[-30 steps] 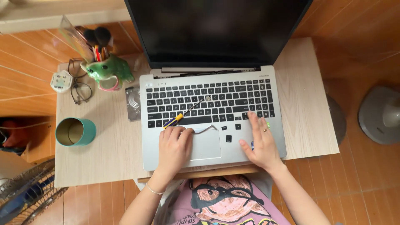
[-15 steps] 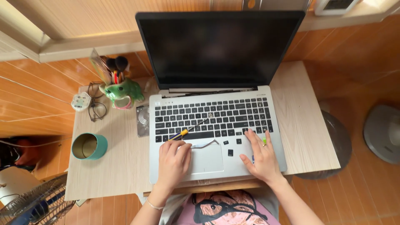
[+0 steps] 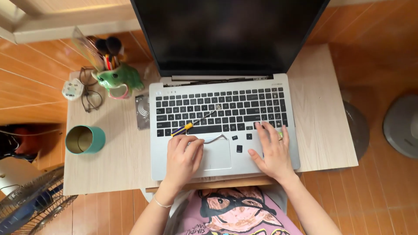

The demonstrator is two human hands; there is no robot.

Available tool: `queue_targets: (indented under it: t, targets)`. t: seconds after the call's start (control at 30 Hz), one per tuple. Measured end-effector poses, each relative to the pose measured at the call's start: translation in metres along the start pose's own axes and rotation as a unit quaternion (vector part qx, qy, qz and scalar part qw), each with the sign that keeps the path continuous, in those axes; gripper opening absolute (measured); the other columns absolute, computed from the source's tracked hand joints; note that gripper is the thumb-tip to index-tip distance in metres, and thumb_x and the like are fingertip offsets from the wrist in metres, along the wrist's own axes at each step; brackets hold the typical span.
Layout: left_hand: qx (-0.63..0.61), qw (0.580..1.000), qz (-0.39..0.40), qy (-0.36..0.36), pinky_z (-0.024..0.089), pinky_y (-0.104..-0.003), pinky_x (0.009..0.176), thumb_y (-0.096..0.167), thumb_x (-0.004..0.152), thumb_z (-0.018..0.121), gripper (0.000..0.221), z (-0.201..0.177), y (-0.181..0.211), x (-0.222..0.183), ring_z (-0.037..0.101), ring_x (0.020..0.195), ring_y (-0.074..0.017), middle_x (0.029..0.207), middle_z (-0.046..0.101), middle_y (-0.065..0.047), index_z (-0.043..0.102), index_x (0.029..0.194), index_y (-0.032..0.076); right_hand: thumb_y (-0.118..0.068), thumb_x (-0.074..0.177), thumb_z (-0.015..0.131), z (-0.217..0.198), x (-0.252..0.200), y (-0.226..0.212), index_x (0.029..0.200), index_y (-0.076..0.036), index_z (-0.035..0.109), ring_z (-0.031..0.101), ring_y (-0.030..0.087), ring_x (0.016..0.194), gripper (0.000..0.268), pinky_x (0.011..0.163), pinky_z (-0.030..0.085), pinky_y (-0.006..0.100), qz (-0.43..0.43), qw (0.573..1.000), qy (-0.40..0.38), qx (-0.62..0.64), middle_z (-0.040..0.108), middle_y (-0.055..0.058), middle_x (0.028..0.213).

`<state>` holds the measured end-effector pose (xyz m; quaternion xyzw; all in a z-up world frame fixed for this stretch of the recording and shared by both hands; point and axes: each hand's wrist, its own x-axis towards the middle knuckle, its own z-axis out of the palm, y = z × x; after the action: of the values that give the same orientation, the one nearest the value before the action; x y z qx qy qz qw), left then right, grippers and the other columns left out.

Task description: Repairing a laptop keyboard by reattaching multiple keycaps and their underlying hinge clips using precision tools.

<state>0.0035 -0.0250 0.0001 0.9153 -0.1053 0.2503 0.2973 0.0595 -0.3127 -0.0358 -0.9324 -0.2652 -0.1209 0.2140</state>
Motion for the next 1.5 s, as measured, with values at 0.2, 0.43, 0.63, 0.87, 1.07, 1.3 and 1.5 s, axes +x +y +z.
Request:
queue_targets:
  t: [0.2, 0.43, 0.63, 0.87, 1.07, 1.3, 1.5]
  targets:
    - [-0.007, 1.000, 0.001, -0.004, 0.046, -0.043, 0.089, 0.003, 0.082, 0.076, 0.023, 0.001, 0.003, 0.001, 0.058, 0.098, -0.0276, 0.101, 0.066, -0.004, 0.071, 0.105, 0.008, -0.059, 0.097, 0.052, 0.005, -0.003, 0.001, 0.145, -0.013, 0.056, 0.035, 0.040, 0.143, 0.066, 0.122, 0.010, 0.068, 0.000, 1.000, -0.009, -0.025, 0.038, 0.022, 0.151]
    - [-0.010, 1.000, 0.003, -0.006, 0.045, -0.043, 0.089, 0.003, 0.083, 0.076, 0.024, 0.004, 0.010, 0.000, 0.058, 0.100, -0.0284, 0.102, 0.066, -0.004, 0.071, 0.105, 0.008, -0.065, 0.096, 0.048, 0.010, -0.009, 0.002, 0.149, -0.008, 0.052, 0.032, 0.037, 0.144, 0.078, 0.117, -0.001, 0.074, 0.016, 0.998, 0.002, -0.065, 0.041, 0.016, 0.153]
    - [-0.013, 1.000, 0.001, -0.009, 0.045, -0.043, 0.091, 0.003, 0.083, 0.076, 0.024, 0.004, 0.013, -0.005, 0.058, 0.102, -0.0289, 0.103, 0.066, -0.005, 0.070, 0.106, 0.008, -0.066, 0.094, 0.048, 0.013, -0.009, 0.007, 0.158, 0.000, 0.035, 0.037, 0.032, 0.143, 0.094, 0.117, -0.007, 0.075, 0.029, 0.996, -0.067, -0.057, 0.047, 0.012, 0.150]
    - [-0.013, 1.000, -0.009, -0.010, 0.045, -0.042, 0.091, 0.003, 0.083, 0.076, 0.024, -0.001, 0.014, -0.012, 0.058, 0.101, -0.0289, 0.103, 0.066, -0.005, 0.070, 0.106, 0.007, -0.062, 0.098, 0.049, 0.009, -0.010, 0.001, 0.138, -0.009, 0.063, 0.024, 0.040, 0.151, 0.068, 0.120, -0.004, 0.072, 0.054, 0.998, -0.009, -0.043, 0.038, 0.021, 0.156]
    - [-0.003, 1.000, 0.007, -0.009, 0.045, -0.043, 0.091, 0.003, 0.084, 0.076, 0.024, 0.002, 0.014, -0.008, 0.058, 0.103, -0.0289, 0.105, 0.066, -0.005, 0.070, 0.106, 0.007, -0.055, 0.101, 0.055, 0.011, -0.008, 0.005, 0.133, -0.004, 0.067, 0.023, 0.042, 0.153, 0.061, 0.124, 0.000, 0.066, 0.051, 0.998, 0.034, -0.034, 0.034, 0.025, 0.162]
    - [-0.020, 0.998, 0.046, -0.026, 0.046, -0.043, 0.091, 0.005, 0.082, 0.076, 0.024, 0.007, 0.027, 0.003, 0.057, 0.102, -0.0282, 0.106, 0.065, -0.003, 0.070, 0.105, 0.009, -0.023, 0.094, 0.075, 0.004, 0.001, -0.001, 0.120, -0.013, 0.077, 0.054, 0.026, 0.127, 0.027, 0.123, 0.019, 0.053, 0.017, 0.998, 0.068, 0.006, 0.062, 0.003, 0.130]
    - [-0.046, 0.995, 0.068, -0.058, 0.046, -0.041, 0.089, 0.007, 0.086, 0.077, 0.022, 0.017, 0.033, -0.001, 0.057, 0.101, -0.0267, 0.107, 0.065, -0.003, 0.069, 0.107, 0.009, -0.021, 0.091, 0.078, -0.004, 0.011, -0.011, 0.116, -0.013, 0.077, 0.057, 0.023, 0.116, 0.026, 0.116, 0.023, 0.049, 0.001, 0.998, 0.047, 0.029, 0.064, 0.002, 0.119]
